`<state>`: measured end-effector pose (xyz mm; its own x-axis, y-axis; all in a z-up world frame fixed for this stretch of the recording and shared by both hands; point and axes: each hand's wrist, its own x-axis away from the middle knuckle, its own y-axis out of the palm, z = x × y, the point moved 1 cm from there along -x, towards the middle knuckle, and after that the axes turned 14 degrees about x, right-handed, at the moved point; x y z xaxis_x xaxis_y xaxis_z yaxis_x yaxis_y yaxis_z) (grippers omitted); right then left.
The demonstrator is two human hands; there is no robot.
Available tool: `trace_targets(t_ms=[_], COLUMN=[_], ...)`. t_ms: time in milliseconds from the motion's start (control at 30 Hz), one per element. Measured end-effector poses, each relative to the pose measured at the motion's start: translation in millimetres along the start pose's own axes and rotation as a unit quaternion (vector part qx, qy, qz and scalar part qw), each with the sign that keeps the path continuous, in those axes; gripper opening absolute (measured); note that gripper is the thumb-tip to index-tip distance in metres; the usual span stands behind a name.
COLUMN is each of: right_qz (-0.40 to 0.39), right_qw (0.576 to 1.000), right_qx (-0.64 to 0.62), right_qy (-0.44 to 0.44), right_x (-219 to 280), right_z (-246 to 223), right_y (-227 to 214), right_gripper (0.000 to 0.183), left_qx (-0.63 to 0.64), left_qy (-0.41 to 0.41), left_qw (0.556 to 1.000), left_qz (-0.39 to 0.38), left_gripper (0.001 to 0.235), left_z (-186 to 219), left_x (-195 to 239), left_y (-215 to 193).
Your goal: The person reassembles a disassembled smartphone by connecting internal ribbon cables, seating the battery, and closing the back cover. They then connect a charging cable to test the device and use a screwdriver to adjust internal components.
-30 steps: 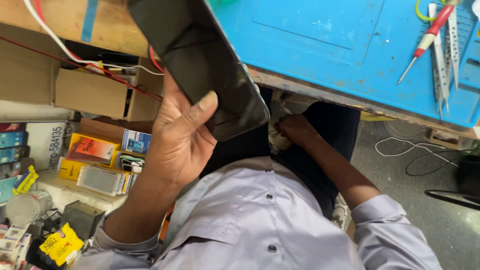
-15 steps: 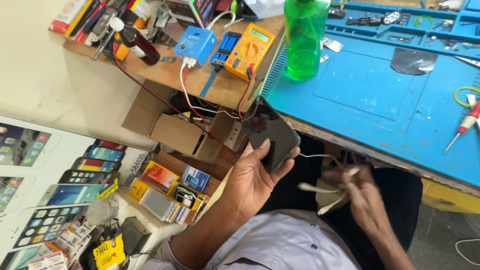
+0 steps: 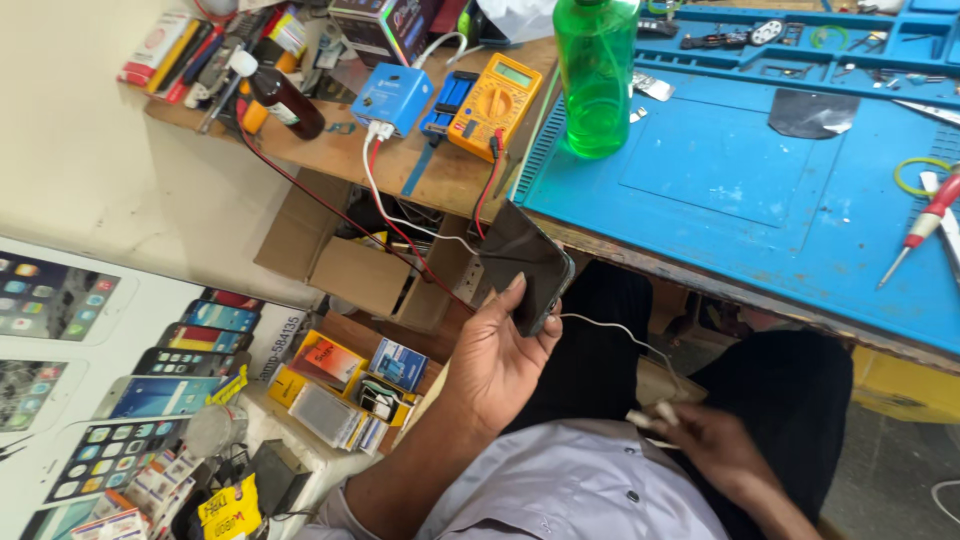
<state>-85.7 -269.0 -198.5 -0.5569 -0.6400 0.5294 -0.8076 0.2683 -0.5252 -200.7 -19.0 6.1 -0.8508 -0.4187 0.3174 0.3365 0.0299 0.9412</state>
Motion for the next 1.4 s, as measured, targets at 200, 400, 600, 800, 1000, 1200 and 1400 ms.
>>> trace_targets(t_ms=[200, 400, 600, 800, 1000, 1200, 1400], right_qz=[0.071, 0.09, 0.076, 0.062, 0.07, 0.082, 0.074], right_qw=[0.941, 0.89, 0.887, 0.892, 0.874, 0.92, 0.929], right_qx=[-0.314, -0.433, -0.436, -0.419, -0.427, -0.316, -0.27], right_qy=[-0.109, -0.112, -0.134, -0.158, -0.22, -0.218, -0.244], right_x=[18.8, 35.4, 36.2, 36.6, 44.3, 60.0, 71.2], right_z=[-53.1, -110.0, -138.3, -151.8, -166.5, -177.6, -193.2], right_y=[-41.8, -60.0, -56.5, -54.2, -55.5, -53.8, -43.9], right_gripper=[0.044, 0.038, 0.034, 0.028, 0.026, 0.024, 0.024], left_qx=[0.145, 0.178, 0.197, 0.208, 0.156, 0.208, 0.304], left_qy=[-0.065, -0.056, -0.056, -0.051, -0.031, -0.054, -0.052], left_qw=[0.984, 0.98, 0.976, 0.973, 0.982, 0.952, 0.91], left_qz=[-0.083, -0.076, -0.078, -0.081, -0.098, -0.217, -0.277], left_gripper=[0.047, 0.052, 0.05, 0.048, 0.042, 0.02, 0.031], left_z=[-3.2, -4.9, -3.3, -2.2, -1.9, -6.9, -13.7], left_x=[0.1, 1.6, 4.0, 4.8, 10.1, -1.8, -9.5], left_y=[3.3, 9.9, 9.6, 10.0, 11.9, 11.9, 8.3])
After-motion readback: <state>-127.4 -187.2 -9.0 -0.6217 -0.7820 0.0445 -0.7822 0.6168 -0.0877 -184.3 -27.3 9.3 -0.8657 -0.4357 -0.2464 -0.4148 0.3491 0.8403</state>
